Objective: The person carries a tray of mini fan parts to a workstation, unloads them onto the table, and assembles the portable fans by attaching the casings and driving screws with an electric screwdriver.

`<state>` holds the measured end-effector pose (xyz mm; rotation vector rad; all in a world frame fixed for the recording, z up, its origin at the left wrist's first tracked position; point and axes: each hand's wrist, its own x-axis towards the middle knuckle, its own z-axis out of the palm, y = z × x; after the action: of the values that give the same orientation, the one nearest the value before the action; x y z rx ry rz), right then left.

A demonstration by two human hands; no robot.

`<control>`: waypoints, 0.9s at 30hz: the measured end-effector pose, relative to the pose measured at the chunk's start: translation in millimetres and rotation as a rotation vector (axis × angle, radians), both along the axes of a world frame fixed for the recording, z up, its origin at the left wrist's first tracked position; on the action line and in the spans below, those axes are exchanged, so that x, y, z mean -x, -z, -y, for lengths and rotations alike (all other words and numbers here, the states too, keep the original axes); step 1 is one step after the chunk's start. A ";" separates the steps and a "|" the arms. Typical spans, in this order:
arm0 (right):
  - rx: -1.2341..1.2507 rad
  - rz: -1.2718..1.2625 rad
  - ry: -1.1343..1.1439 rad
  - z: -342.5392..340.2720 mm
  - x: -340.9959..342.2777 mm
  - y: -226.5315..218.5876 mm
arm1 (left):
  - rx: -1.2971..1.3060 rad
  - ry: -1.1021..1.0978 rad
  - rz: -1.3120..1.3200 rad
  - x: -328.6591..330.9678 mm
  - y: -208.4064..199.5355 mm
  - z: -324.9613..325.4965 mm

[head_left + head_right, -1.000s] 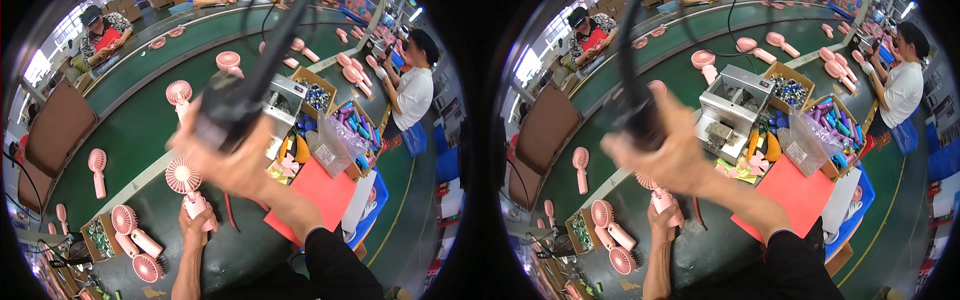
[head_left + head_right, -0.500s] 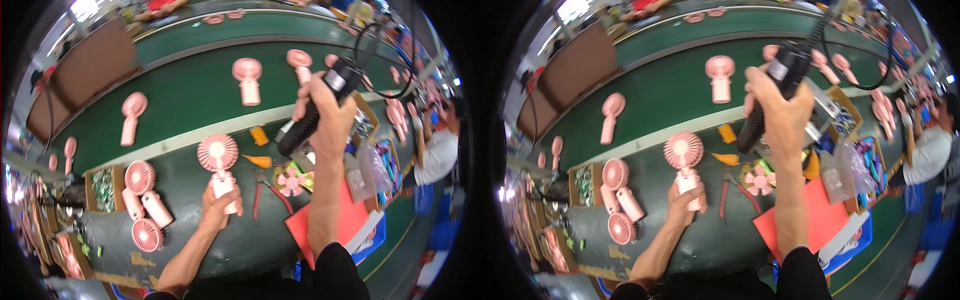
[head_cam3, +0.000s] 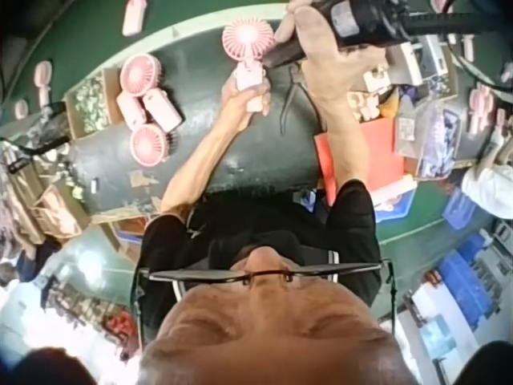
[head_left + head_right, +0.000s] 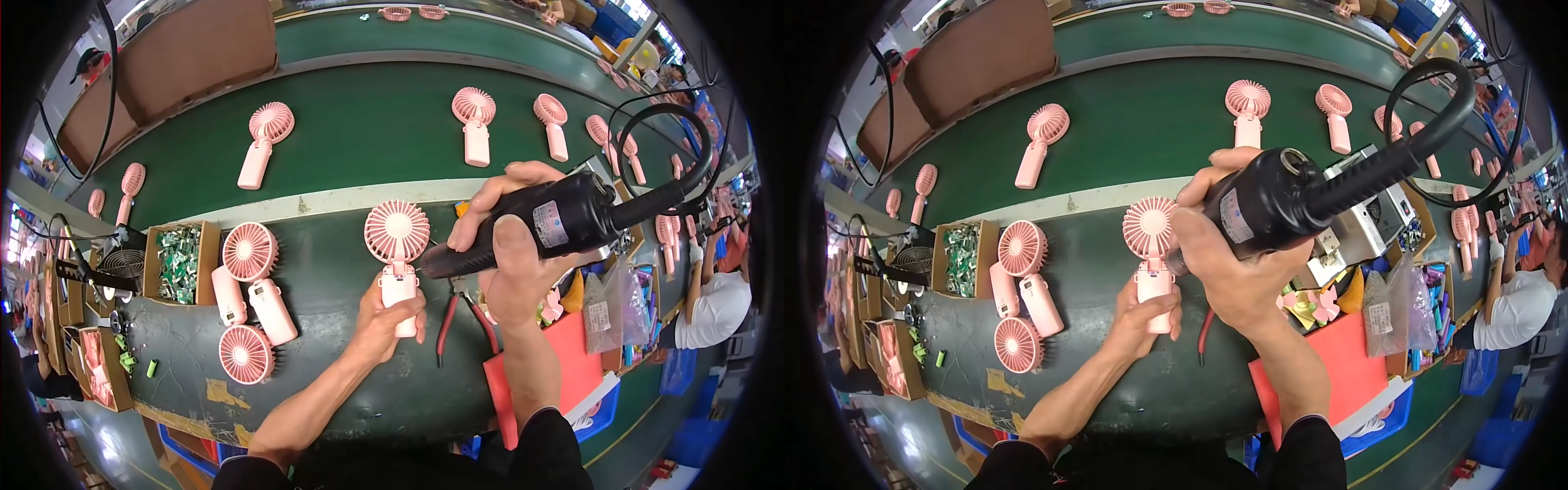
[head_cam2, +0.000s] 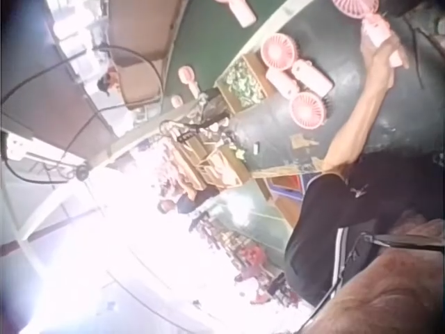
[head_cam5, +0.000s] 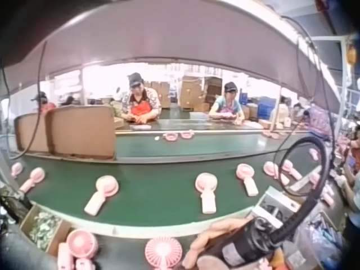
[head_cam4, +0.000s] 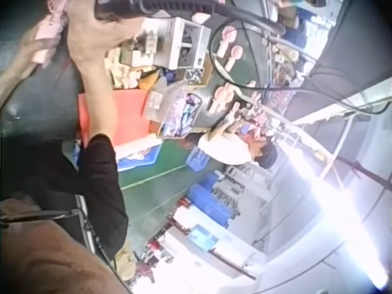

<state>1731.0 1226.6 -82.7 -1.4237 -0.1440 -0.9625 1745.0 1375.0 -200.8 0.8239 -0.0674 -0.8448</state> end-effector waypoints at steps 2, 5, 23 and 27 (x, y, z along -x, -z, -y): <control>-0.008 0.008 -0.006 -1.1 -0.7 1.9 | 0.003 0.004 -0.007 -0.1 0.7 0.0; -0.020 -0.008 0.005 -2.1 -1.3 3.0 | 0.012 0.001 -0.012 -0.1 1.2 -0.5; -0.075 -0.192 0.037 -25.1 -5.4 -5.7 | -0.005 0.055 0.010 -3.0 0.5 -4.4; 0.314 -0.282 0.321 -11.1 5.6 4.5 | -0.026 0.041 -0.021 3.8 21.1 -1.5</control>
<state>1725.4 1237.8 -87.2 -1.8968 0.1546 -1.0164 1741.3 1376.5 -221.9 0.8407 -0.0551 -0.8948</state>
